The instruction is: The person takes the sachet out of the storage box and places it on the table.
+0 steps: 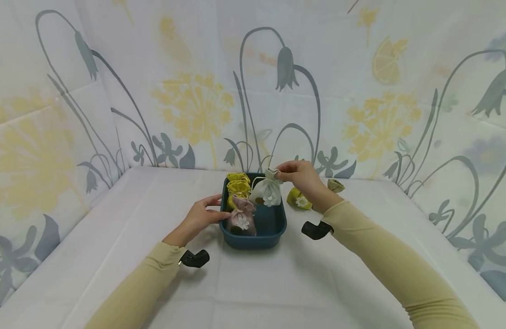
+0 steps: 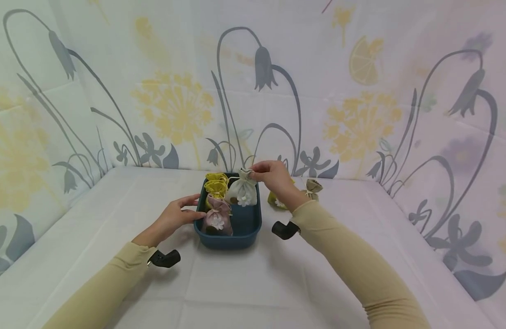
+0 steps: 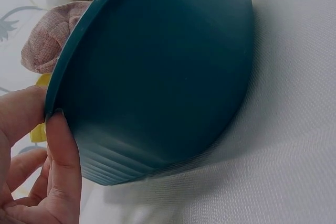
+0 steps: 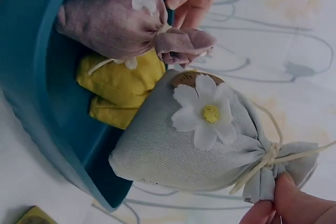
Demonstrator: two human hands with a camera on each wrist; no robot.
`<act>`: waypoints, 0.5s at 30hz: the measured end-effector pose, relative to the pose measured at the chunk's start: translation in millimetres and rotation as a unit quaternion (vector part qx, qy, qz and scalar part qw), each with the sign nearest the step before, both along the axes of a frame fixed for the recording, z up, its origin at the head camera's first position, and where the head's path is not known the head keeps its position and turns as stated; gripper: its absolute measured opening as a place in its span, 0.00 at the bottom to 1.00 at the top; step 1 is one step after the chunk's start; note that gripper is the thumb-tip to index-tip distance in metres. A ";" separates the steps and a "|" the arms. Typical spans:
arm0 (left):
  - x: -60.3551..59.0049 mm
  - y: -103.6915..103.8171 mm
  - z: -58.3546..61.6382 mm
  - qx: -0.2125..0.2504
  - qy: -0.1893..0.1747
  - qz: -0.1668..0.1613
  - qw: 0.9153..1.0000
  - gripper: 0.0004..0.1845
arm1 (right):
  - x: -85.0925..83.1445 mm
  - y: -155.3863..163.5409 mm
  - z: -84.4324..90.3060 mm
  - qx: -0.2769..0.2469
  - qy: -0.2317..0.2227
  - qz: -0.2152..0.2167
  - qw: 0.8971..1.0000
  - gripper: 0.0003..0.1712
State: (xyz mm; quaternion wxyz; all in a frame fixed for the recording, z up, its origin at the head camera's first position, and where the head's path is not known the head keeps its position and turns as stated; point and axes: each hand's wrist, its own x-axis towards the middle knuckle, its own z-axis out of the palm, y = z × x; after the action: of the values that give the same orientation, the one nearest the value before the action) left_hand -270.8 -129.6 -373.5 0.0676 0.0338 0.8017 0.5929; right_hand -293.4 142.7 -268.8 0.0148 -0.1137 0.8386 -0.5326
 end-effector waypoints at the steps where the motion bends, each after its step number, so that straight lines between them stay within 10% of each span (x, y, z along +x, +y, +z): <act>1: -0.6 -0.2 -0.1 0.000 0.000 0.000 1.000 0.39 | 1.5 2.3 0.4 -0.001 0.004 -0.002 1.000 0.12; 15: -0.1 1.0 1.7 -0.003 -0.008 0.005 1.000 0.39 | 17.4 41.2 2.7 0.022 0.029 -0.032 0.999 0.14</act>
State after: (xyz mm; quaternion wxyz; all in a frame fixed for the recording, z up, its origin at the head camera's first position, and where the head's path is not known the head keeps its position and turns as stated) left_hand -270.8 -128.6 -371.8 0.0708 0.0252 0.8029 0.5913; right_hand -276.0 183.9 -266.1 -0.0239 -0.1015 0.8536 -0.5103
